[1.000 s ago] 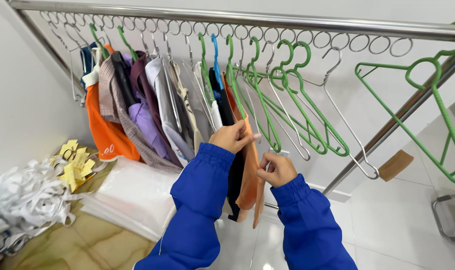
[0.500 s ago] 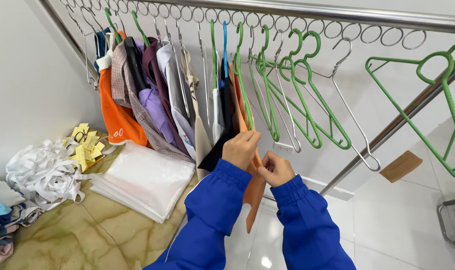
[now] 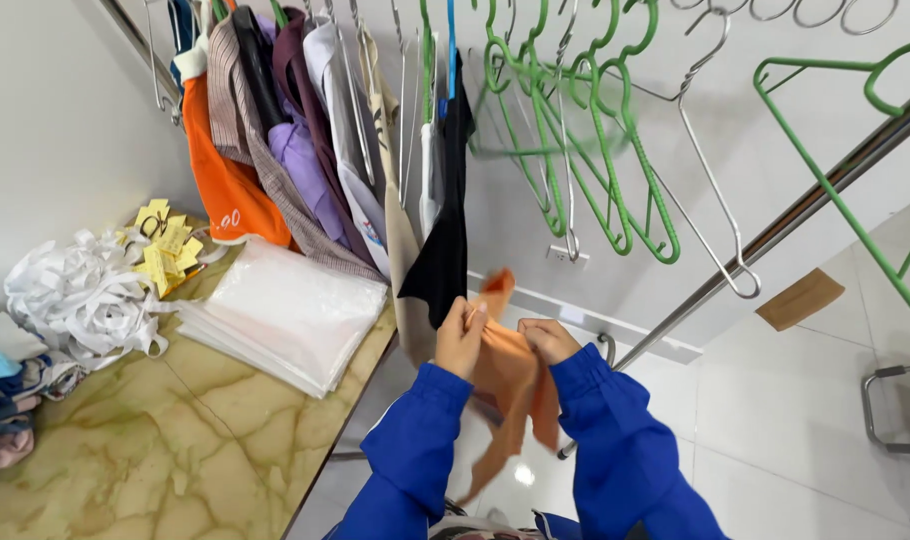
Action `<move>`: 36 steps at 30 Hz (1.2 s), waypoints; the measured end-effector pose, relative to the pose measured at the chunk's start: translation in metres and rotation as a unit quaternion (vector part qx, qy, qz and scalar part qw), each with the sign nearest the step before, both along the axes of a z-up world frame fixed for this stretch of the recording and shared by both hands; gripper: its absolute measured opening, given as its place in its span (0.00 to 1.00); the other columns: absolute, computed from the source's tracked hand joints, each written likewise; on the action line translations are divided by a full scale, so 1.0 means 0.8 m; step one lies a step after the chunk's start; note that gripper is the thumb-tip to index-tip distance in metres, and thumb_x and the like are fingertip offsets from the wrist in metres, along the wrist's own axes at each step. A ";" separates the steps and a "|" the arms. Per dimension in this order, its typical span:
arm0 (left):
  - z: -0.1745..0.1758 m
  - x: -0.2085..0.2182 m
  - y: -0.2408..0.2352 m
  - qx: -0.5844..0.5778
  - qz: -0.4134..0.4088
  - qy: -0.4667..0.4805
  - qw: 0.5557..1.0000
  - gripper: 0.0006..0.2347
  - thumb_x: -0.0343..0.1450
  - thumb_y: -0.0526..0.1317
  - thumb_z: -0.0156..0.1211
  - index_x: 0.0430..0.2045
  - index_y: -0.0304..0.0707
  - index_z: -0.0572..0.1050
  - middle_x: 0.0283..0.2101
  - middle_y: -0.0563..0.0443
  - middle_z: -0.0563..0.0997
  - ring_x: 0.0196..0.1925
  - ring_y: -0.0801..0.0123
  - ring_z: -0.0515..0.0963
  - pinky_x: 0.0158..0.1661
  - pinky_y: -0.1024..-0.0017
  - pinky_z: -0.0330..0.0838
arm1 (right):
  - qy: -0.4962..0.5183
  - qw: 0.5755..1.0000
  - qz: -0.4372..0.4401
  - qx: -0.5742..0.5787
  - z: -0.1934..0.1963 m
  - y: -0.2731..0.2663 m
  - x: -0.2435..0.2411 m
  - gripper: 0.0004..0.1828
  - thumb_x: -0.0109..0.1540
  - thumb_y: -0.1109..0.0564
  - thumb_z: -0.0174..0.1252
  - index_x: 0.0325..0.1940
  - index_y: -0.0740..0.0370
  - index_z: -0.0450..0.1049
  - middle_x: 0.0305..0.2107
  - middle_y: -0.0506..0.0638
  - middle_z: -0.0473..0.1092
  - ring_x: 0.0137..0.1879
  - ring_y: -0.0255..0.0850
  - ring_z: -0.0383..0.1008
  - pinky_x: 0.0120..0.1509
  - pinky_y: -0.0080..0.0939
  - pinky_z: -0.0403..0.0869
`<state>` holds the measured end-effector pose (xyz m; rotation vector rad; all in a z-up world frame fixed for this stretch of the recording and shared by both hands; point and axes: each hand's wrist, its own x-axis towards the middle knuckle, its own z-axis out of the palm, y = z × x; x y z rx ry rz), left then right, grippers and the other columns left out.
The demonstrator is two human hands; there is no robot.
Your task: The person folds several shirts on a marble-patterned table, including a pink shirt, an orange shirt, a black shirt, and a white shirt. After folding each item, they place it in a stack. The person then retrieves a clear plastic bag and places the folded white shirt inside it.
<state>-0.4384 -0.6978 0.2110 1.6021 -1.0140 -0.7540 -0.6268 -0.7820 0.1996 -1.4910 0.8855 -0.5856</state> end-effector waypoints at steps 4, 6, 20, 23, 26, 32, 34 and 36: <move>0.006 0.004 0.035 -0.022 0.045 0.277 0.960 0.11 0.71 0.43 0.67 0.33 0.51 0.67 0.31 0.58 0.77 0.36 0.76 0.74 0.46 0.77 0.69 | -0.018 0.998 0.061 0.000 0.090 0.045 0.007 0.09 0.51 0.58 0.43 0.20 0.63 0.67 0.17 0.50 0.57 0.30 0.41 0.59 0.35 0.35 0.65; 0.017 0.007 0.051 -0.108 0.026 0.338 0.935 0.11 0.74 0.41 0.64 0.39 0.45 0.65 0.36 0.51 0.82 0.36 0.74 0.78 0.45 0.72 0.72 | -0.006 0.989 0.131 -0.062 0.089 0.036 0.001 0.12 0.61 0.50 0.51 0.38 0.59 0.74 0.27 0.57 0.68 0.40 0.44 0.69 0.50 0.40 0.70; 0.092 0.014 0.111 -0.166 0.031 0.088 0.982 0.16 0.74 0.37 0.60 0.57 0.43 0.70 0.35 0.48 0.78 0.24 0.76 0.68 0.27 0.80 0.68 | -0.051 0.975 0.212 0.028 0.143 0.084 0.047 0.08 0.65 0.56 0.60 0.44 0.64 0.77 0.28 0.50 0.75 0.36 0.36 0.73 0.44 0.37 0.75; 0.088 0.032 0.124 -0.188 0.048 0.184 0.964 0.21 0.70 0.34 0.66 0.58 0.41 0.70 0.39 0.46 0.79 0.23 0.81 0.67 0.24 0.86 0.68 | -0.040 0.974 0.223 0.027 0.145 0.088 0.069 0.09 0.64 0.57 0.61 0.47 0.63 0.76 0.27 0.53 0.78 0.34 0.36 0.76 0.41 0.35 0.77; 0.091 0.056 0.136 -0.192 0.059 0.201 0.959 0.19 0.69 0.35 0.69 0.54 0.41 0.73 0.41 0.46 0.81 0.26 0.81 0.73 0.27 0.85 0.72 | -0.024 0.977 0.210 -0.036 0.215 0.120 0.078 0.11 0.61 0.55 0.66 0.47 0.59 0.80 0.29 0.51 0.80 0.36 0.33 0.76 0.44 0.34 0.77; 0.097 0.084 0.184 -0.194 0.058 0.084 0.976 0.25 0.67 0.43 0.72 0.58 0.42 0.71 0.61 0.44 0.66 0.65 0.52 0.68 0.60 0.57 0.66 | -0.026 0.971 0.200 -0.124 0.244 0.143 0.100 0.10 0.56 0.61 0.68 0.42 0.56 0.87 0.31 0.50 0.84 0.38 0.32 0.77 0.48 0.36 0.77; 0.106 0.093 0.205 -0.210 0.026 0.031 0.977 0.29 0.66 0.41 0.71 0.63 0.42 0.68 0.66 0.41 0.62 0.71 0.45 0.61 0.65 0.47 0.58 | -0.036 0.970 0.197 -0.140 0.227 0.129 0.112 0.11 0.56 0.64 0.66 0.41 0.59 0.87 0.31 0.52 0.84 0.39 0.33 0.76 0.48 0.38 0.77; 0.120 0.099 0.227 -0.021 -0.069 -0.074 0.995 0.50 0.52 0.63 0.77 0.71 0.55 0.59 0.69 0.47 0.66 0.75 0.51 0.56 0.69 0.42 0.20 | -0.087 0.954 0.228 -0.174 0.201 0.105 0.127 0.11 0.55 0.67 0.67 0.41 0.60 0.87 0.31 0.52 0.83 0.40 0.32 0.75 0.48 0.38 0.77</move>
